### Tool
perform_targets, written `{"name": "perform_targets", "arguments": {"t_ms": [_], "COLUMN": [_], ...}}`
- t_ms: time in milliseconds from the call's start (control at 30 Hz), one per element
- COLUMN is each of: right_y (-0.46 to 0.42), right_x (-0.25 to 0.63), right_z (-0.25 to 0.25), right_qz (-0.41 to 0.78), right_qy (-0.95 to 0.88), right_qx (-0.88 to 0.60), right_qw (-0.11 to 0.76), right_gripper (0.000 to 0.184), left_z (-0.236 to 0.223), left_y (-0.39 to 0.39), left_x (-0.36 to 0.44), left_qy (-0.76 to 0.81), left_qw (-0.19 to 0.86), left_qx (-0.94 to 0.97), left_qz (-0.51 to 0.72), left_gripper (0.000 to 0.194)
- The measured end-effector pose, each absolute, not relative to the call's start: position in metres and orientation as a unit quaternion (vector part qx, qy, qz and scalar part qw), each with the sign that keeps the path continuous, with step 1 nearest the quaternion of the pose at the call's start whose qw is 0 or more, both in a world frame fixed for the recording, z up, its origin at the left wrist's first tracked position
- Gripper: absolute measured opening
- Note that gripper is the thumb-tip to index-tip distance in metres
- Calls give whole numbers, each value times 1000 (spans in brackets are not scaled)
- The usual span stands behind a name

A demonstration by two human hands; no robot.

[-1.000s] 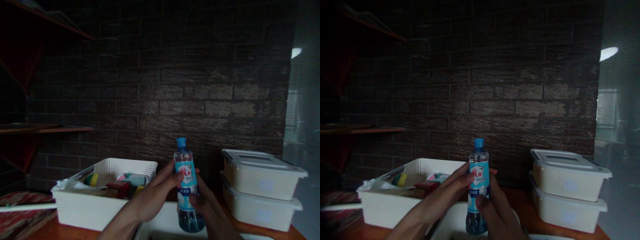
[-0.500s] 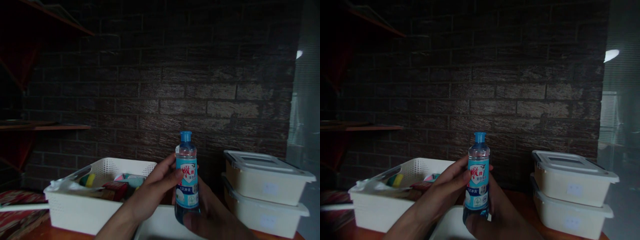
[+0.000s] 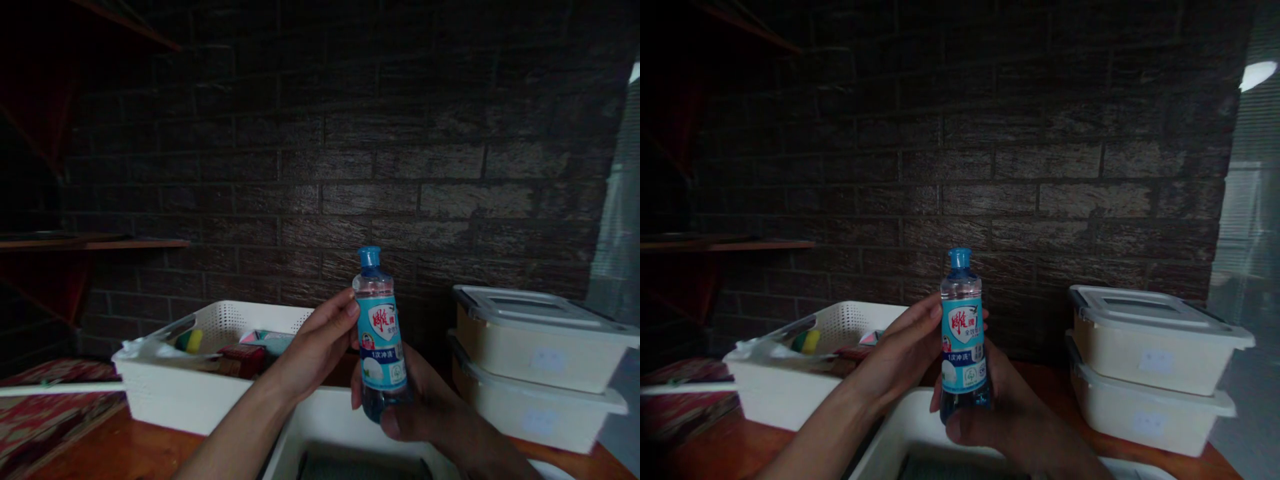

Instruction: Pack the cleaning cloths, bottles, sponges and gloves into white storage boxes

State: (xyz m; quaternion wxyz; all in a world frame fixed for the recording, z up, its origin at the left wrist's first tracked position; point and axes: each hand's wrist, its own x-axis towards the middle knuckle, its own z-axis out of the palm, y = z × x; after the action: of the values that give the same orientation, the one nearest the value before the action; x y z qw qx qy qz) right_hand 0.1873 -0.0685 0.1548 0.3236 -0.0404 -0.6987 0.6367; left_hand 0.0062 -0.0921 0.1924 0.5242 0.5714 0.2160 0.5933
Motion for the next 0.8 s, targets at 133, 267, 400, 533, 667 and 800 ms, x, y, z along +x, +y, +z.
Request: {"name": "perform_targets", "arguments": {"t_ms": [133,267,400,533,667,800], "right_y": [-69,-68,-65,-61,-59,-63], "right_x": [184,180,177,179,178,168], "right_z": [153,145,143,147,147,146], "right_qz": [635,604,580,601,622,579], "right_qy": [-695,-715,-734,-732,-714,-724], "right_qx": [-36,-46,-50,-54,-57,-75], "right_qw": [336,349,350,316,316,368], "right_gripper": [55,49,52,56,58,68], "left_z": [192,192,192,192,194,196], "left_y": [-92,-94,-93,-91,-90,-91], "left_x": [5,7,10,9,7,6], "left_qy": [209,221,228,213,188,183], "left_qw": [525,524,526,518,535,552], "left_qx": [581,581,558,540,527,486], "left_qz": [586,583,601,628,633,652], "left_gripper": [38,35,31,31,32,35]}}
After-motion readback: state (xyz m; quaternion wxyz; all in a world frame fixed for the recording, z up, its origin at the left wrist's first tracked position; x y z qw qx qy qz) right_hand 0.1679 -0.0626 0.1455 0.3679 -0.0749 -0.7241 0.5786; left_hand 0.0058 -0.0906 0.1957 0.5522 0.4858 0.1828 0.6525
